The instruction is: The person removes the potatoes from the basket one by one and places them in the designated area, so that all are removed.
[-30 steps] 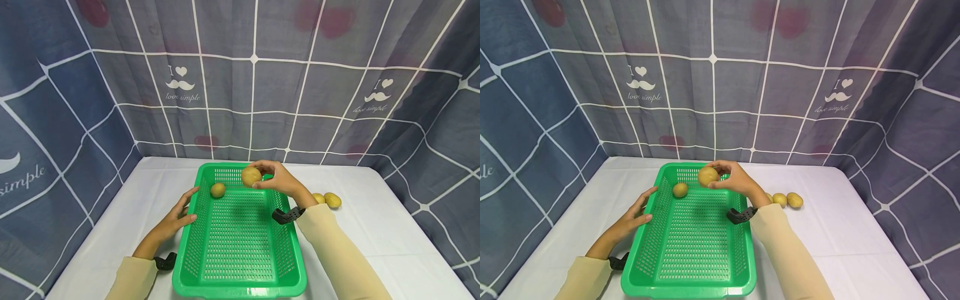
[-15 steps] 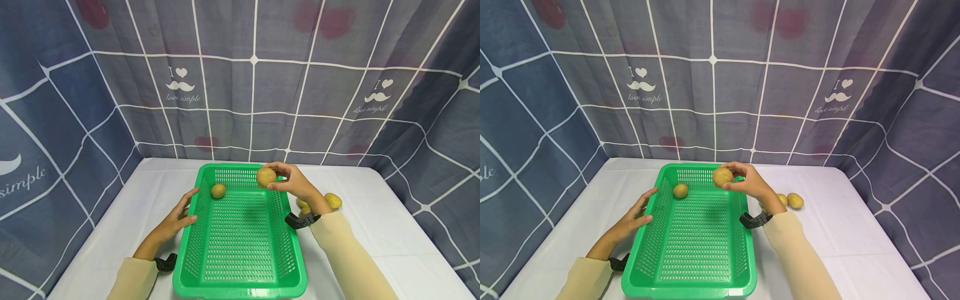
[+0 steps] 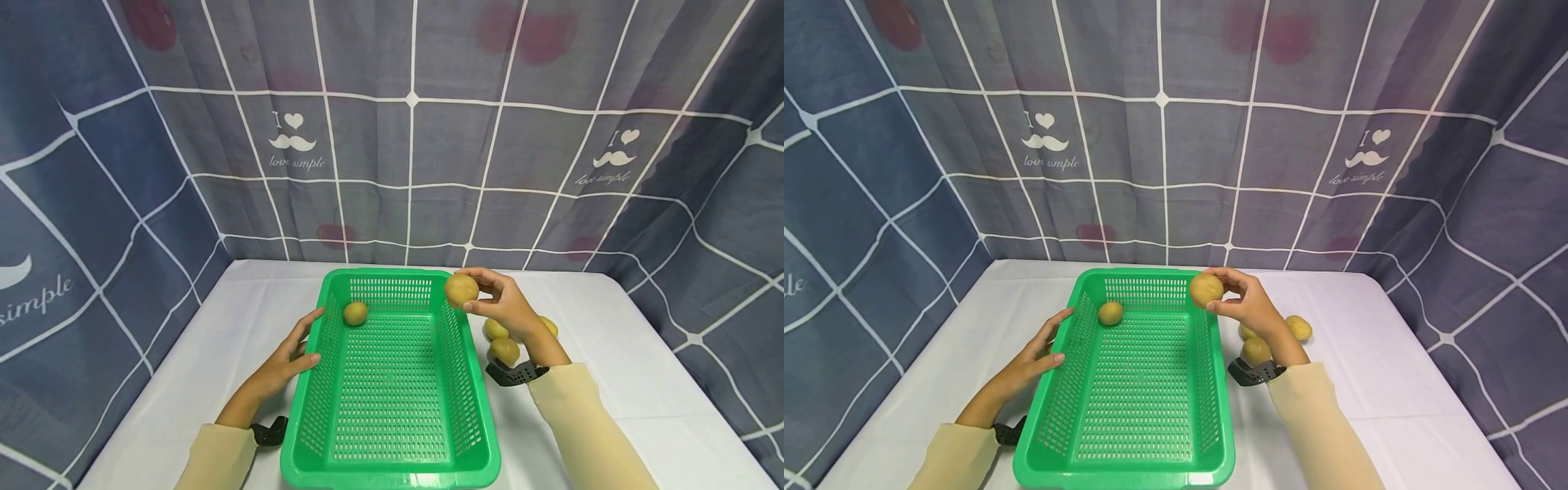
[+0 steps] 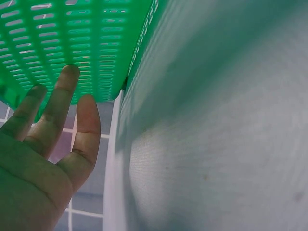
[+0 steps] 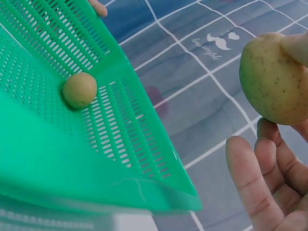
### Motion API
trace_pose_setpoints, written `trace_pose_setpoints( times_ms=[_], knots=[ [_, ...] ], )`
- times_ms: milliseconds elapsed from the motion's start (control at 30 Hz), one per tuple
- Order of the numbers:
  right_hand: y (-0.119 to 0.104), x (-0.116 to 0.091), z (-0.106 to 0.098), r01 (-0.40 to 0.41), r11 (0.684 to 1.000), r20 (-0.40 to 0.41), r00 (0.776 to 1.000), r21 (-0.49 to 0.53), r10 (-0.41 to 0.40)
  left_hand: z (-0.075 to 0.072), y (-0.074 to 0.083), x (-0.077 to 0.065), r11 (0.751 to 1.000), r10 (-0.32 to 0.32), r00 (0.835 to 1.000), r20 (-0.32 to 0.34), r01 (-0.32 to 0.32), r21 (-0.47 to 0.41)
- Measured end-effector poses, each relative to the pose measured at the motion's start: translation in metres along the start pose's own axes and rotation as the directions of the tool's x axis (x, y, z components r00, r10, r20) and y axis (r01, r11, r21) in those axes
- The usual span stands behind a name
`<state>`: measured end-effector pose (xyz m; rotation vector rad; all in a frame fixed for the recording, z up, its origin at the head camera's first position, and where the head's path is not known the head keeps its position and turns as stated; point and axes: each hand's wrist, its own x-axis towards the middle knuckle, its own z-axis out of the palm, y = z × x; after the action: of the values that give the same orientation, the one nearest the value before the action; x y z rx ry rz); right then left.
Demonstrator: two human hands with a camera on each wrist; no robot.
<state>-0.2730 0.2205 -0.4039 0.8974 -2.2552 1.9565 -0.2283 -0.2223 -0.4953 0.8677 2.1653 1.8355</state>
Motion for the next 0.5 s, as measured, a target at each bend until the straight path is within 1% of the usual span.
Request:
trace_pose_setpoints(
  times_ms=[167,367,500],
  knots=[
    [0.000,-0.007,-0.005,0.039,0.999,-0.022,0.999,0.031,-0.039,0.000,0.001,0.000,1.000,0.001,1.000,-0.002,-0.001,0.001],
    [0.000,-0.019,-0.014,0.080,0.997,-0.050,0.996,0.006,-0.080,0.000,0.001,0.000,1.000,0.006,1.000,-0.002,-0.006,0.005],
    [0.002,-0.031,-0.021,0.083,0.997,-0.073,0.994,-0.004,-0.083,0.000,0.000,0.000,1.000,0.008,1.000,-0.004,-0.008,0.015]
  ],
)
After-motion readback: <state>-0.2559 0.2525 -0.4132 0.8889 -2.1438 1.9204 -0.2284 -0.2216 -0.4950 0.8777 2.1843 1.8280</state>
